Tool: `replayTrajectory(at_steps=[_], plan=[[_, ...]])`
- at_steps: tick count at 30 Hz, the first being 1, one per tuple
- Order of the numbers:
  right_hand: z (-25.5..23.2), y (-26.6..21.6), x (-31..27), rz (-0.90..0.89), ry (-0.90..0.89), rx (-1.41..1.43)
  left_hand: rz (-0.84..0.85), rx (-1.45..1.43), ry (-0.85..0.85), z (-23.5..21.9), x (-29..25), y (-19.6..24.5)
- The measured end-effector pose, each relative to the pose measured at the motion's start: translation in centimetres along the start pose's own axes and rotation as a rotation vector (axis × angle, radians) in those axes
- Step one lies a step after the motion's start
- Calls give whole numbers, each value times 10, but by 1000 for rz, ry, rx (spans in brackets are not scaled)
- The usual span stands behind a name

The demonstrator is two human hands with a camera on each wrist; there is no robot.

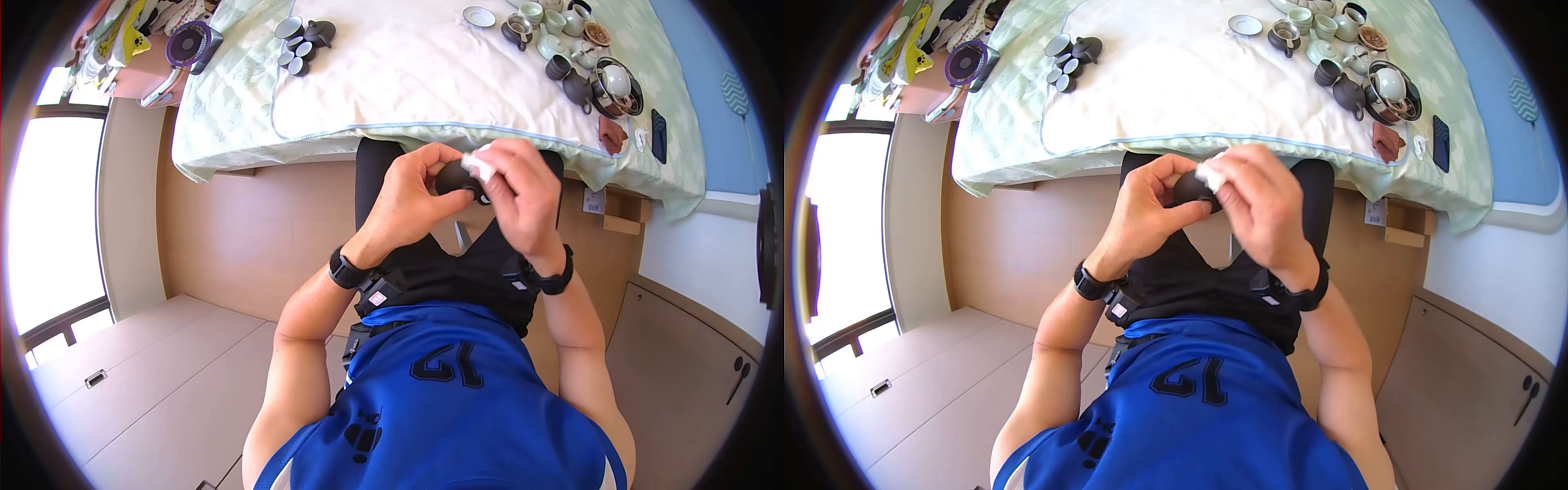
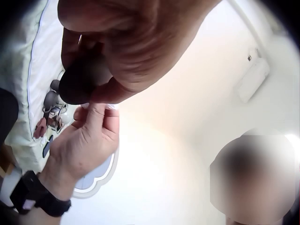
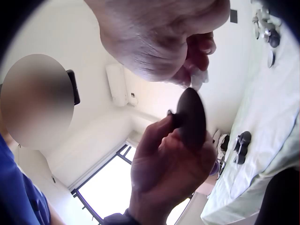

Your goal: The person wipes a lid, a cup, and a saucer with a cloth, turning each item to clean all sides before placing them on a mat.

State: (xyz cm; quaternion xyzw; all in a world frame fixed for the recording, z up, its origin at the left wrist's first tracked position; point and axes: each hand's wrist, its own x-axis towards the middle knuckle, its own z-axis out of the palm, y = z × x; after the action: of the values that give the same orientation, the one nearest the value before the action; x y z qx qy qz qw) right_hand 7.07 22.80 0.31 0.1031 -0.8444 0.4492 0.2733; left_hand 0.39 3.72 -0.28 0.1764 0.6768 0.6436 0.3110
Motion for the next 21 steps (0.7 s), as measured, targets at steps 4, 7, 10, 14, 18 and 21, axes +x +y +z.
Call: replayTrajectory(at_steps=[4, 7, 10, 14, 18, 21], plan=[[-7, 4, 0, 129, 80, -10, -44, -365, 28, -2, 2, -9], [-5, -13, 0, 30, 1, 38, -115, -537, 28, -2, 4, -9], [4, -1, -5, -39, 10, -26, -83, -561, 50, 1, 5, -10], [-1, 2, -1, 91, 92, -47, -90, -584, 128, -1, 3, -12], [4, -20, -2, -72, -5, -32, -95, -658, 100, -1, 4, -15], [12, -10, -10, -81, -11, -79, -92, -725, 55, 2, 6, -11]])
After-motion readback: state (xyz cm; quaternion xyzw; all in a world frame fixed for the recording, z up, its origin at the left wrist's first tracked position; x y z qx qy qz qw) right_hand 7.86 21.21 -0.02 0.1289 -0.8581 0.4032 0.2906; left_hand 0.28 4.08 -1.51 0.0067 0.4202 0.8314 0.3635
